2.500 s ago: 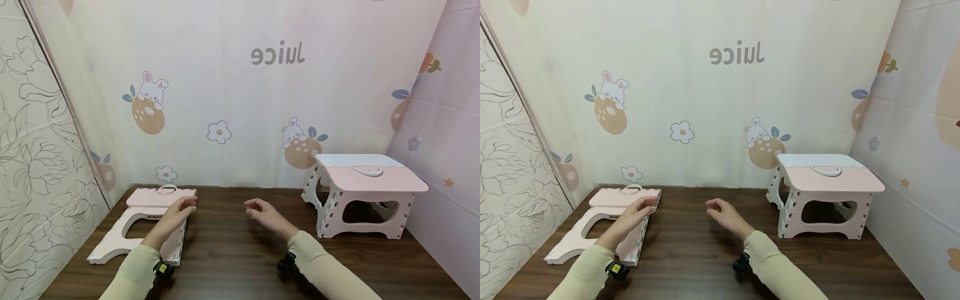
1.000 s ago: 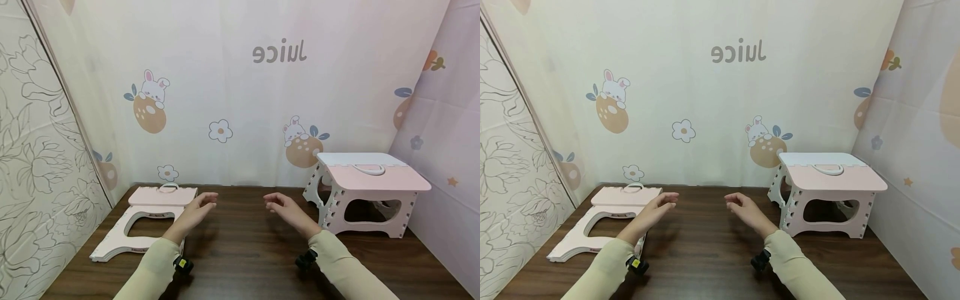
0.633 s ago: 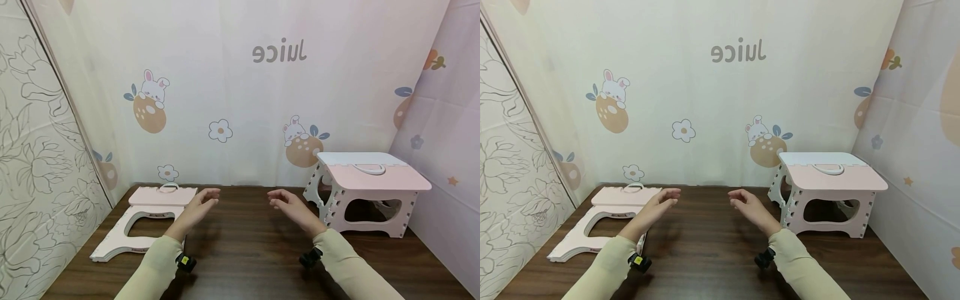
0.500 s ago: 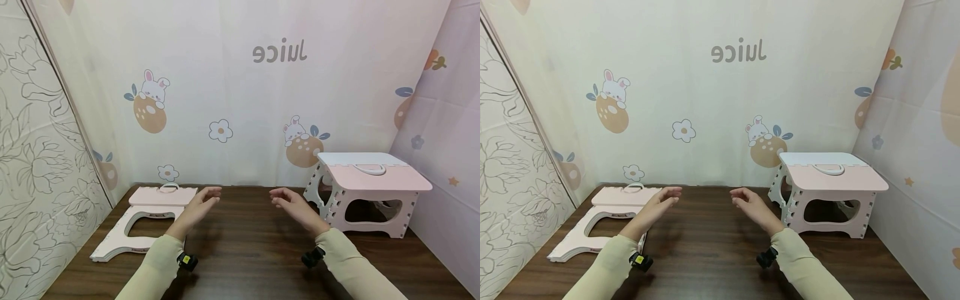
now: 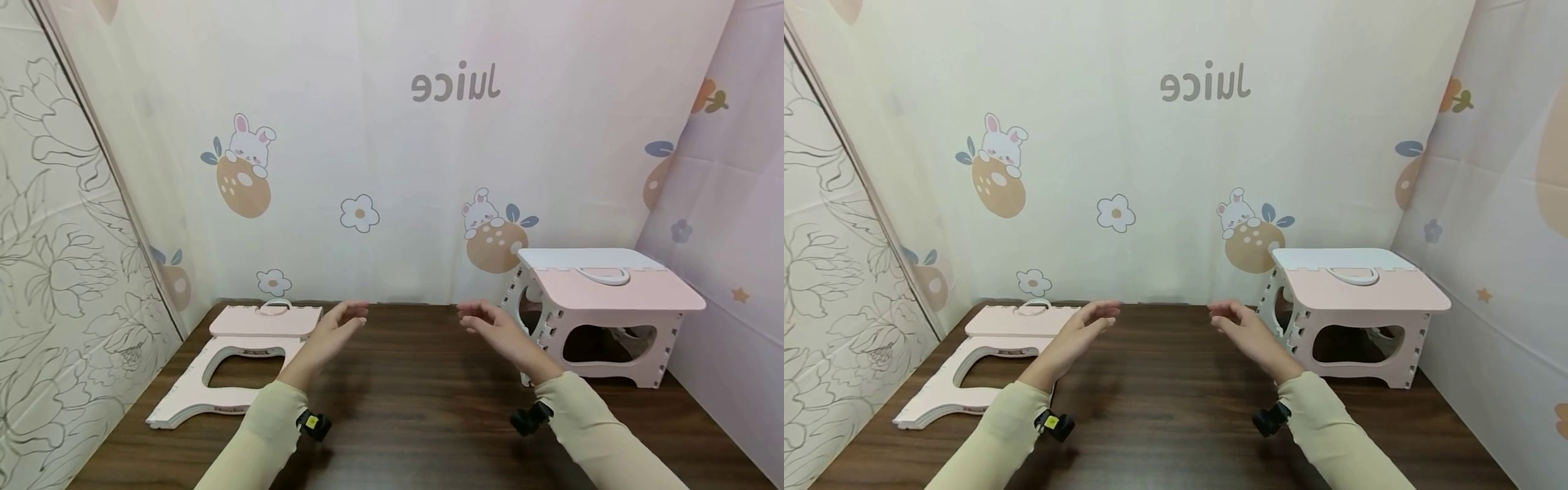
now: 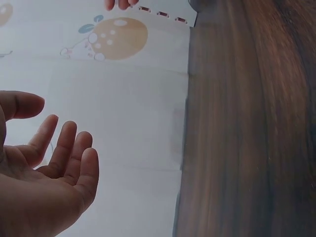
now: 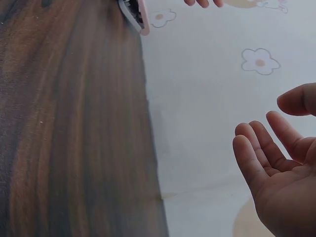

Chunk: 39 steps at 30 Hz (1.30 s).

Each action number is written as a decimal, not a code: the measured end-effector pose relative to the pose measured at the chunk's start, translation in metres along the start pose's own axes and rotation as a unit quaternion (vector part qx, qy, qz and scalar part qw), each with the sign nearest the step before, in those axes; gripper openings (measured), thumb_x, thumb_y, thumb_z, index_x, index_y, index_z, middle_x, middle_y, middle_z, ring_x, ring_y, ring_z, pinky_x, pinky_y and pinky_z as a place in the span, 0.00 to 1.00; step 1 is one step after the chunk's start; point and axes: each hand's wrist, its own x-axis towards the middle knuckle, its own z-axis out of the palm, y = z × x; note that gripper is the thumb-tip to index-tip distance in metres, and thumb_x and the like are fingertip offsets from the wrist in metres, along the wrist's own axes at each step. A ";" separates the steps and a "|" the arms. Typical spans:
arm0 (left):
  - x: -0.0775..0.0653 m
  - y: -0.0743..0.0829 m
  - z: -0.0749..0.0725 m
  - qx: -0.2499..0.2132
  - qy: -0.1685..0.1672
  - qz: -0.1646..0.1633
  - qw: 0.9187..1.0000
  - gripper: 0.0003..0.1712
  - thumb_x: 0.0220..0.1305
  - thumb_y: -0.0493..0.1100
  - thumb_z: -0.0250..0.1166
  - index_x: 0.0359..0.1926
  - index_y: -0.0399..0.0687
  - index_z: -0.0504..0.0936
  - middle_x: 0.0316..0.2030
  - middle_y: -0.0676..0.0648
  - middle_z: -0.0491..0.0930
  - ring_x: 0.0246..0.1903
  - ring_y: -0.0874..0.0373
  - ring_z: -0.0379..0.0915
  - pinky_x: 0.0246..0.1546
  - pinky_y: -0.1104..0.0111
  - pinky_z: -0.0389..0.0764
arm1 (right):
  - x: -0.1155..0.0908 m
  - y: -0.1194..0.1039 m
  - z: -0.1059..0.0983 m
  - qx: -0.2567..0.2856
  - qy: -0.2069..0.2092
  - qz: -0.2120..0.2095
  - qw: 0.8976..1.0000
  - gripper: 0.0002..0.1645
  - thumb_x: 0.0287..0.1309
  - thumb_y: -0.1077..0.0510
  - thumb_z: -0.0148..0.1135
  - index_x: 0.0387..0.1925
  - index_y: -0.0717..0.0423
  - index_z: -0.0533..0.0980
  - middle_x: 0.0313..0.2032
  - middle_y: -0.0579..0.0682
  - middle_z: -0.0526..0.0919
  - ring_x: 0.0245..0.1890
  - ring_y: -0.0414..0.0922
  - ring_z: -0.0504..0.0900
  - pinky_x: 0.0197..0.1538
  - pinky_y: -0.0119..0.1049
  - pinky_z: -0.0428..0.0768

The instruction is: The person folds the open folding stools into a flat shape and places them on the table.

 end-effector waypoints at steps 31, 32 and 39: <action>0.009 0.024 0.041 -0.030 -0.037 0.053 0.997 0.21 0.73 0.39 0.57 0.64 0.44 0.75 0.56 0.45 0.78 0.55 0.51 0.74 0.53 0.58 0.75 | -0.027 -0.029 -0.043 -0.063 0.008 -0.030 0.998 0.27 0.76 0.49 0.52 0.66 0.62 0.67 0.60 0.60 0.75 0.61 0.56 0.74 0.53 0.25 0.74; 0.009 0.025 0.043 -0.031 -0.039 0.053 0.997 0.21 0.73 0.39 0.57 0.65 0.44 0.75 0.56 0.45 0.78 0.55 0.51 0.74 0.53 0.58 0.75 | -0.028 -0.030 -0.045 -0.062 0.009 -0.032 0.998 0.27 0.76 0.49 0.52 0.66 0.62 0.67 0.61 0.60 0.74 0.61 0.55 0.74 0.54 0.24 0.73; 0.013 0.029 0.056 -0.044 -0.051 0.073 0.995 0.21 0.73 0.39 0.58 0.64 0.42 0.75 0.56 0.44 0.78 0.54 0.51 0.74 0.52 0.61 0.75 | -0.036 -0.036 -0.058 -0.073 0.020 -0.048 0.996 0.28 0.76 0.48 0.51 0.67 0.61 0.66 0.61 0.59 0.74 0.60 0.47 0.76 0.55 0.24 0.73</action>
